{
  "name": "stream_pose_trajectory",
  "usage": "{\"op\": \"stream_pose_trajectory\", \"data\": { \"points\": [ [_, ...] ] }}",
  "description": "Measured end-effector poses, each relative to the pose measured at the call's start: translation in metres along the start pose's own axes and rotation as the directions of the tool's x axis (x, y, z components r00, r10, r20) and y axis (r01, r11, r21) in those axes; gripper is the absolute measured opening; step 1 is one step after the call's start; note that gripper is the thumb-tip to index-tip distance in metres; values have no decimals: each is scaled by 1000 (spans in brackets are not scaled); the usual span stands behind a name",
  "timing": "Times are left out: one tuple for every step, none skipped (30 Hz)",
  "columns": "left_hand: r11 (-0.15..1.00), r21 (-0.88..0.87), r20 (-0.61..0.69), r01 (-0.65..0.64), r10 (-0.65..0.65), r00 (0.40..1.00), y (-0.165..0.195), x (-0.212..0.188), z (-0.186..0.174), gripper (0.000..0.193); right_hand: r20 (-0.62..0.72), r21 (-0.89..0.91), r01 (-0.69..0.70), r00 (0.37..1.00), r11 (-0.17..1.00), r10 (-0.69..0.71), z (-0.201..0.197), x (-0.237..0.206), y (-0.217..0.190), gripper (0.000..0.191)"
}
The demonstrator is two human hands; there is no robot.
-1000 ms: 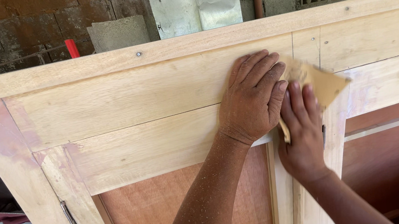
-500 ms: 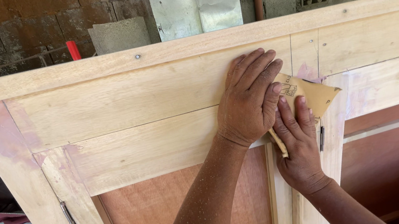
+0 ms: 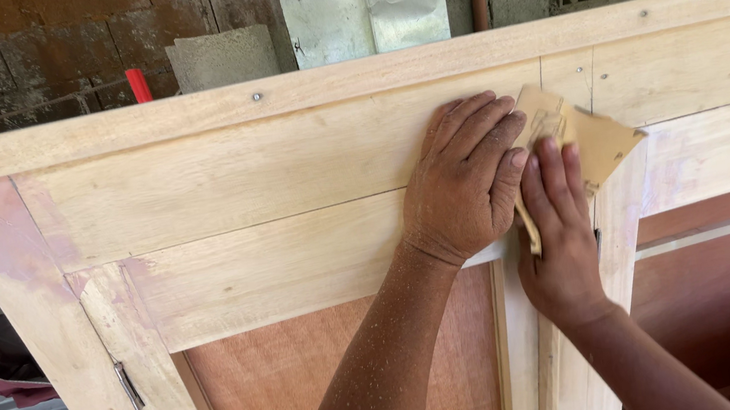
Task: The person sands a wooden cabinet frame using sheets of sandpaper, working along the top rail, edges, and vertical trim pieces. They switch between yellow and dark sandpaper sheets and steady the frame with the other hand while sanding different sections.
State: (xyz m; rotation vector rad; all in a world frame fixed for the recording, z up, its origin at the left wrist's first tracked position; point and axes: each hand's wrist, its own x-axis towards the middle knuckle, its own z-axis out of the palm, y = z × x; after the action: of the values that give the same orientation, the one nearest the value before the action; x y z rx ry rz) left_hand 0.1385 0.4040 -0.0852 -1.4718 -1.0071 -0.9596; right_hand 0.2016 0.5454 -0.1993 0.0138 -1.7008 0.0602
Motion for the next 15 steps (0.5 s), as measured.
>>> {"op": "stream_pose_trajectory", "data": {
  "points": [
    [1000, 9, 6, -2, 2, 1000, 0, 0, 0, 28, 1, 7, 37, 999, 999, -37, -3, -14, -5, 78],
    [1000, 18, 10, -9, 9, 1000, 0, 0, 1, 28, -3, 13, 76, 997, 997, -76, -7, -33, -10, 80],
    [1000, 13, 12, -4, 4, 1000, 0, 1, 1, 28, 50, -5, 56, 997, 998, -56, -11, -55, -17, 82],
    [1000, 10, 11, 0, 0, 1000, 0, 1, 1, 28, 102, -23, 41, 994, 999, -38, -14, -69, -21, 85],
    [1000, 9, 8, 1, -1, 1000, 0, 2, 1, 27, 95, -6, 37, 995, 999, -37, -14, -75, -22, 84],
    [1000, 14, 5, -8, 8, 1000, 0, 2, 2, 28, 93, 10, 28, 995, 1000, -29, -14, -74, -21, 83],
    [1000, 13, 7, -12, 12, 1000, 0, 2, 2, 28, 95, 24, 11, 995, 1000, -13, -14, -68, -20, 82],
    [1000, 14, 10, -15, 15, 1000, 0, 2, 2, 28, 50, 33, 23, 998, 999, -24, -12, -55, -17, 78],
    [1000, 12, 4, -10, 10, 1000, 0, 2, 1, 28, 3, 44, 43, 999, 998, -43, -9, -31, -12, 75],
    [1000, 13, -2, -8, 8, 1000, 0, 2, 1, 28, -9, 39, 44, 999, 998, -43, -8, -5, -7, 71],
    [1000, 12, -3, -5, 5, 1000, 0, 2, 1, 28, -20, 36, 39, 999, 999, -39, -9, 17, -6, 68],
    [1000, 13, 2, -4, 4, 1000, 0, 2, 1, 29, 3, 21, -2, 1000, 1000, 2, -11, 32, -7, 71],
    [1000, 15, 5, -7, 7, 1000, 1, 2, 0, 29, 23, 6, -41, 999, 999, 41, -14, 42, -11, 74],
    [1000, 14, 9, -6, 6, 1000, 1, 2, 0, 30, 46, -12, -82, 996, 997, 82, -18, 45, -16, 77],
    [1000, 10, 12, -4, 4, 1000, 2, 2, -1, 29, 43, 9, -70, 997, 998, 69, -23, 41, -23, 76]
  ]
}}
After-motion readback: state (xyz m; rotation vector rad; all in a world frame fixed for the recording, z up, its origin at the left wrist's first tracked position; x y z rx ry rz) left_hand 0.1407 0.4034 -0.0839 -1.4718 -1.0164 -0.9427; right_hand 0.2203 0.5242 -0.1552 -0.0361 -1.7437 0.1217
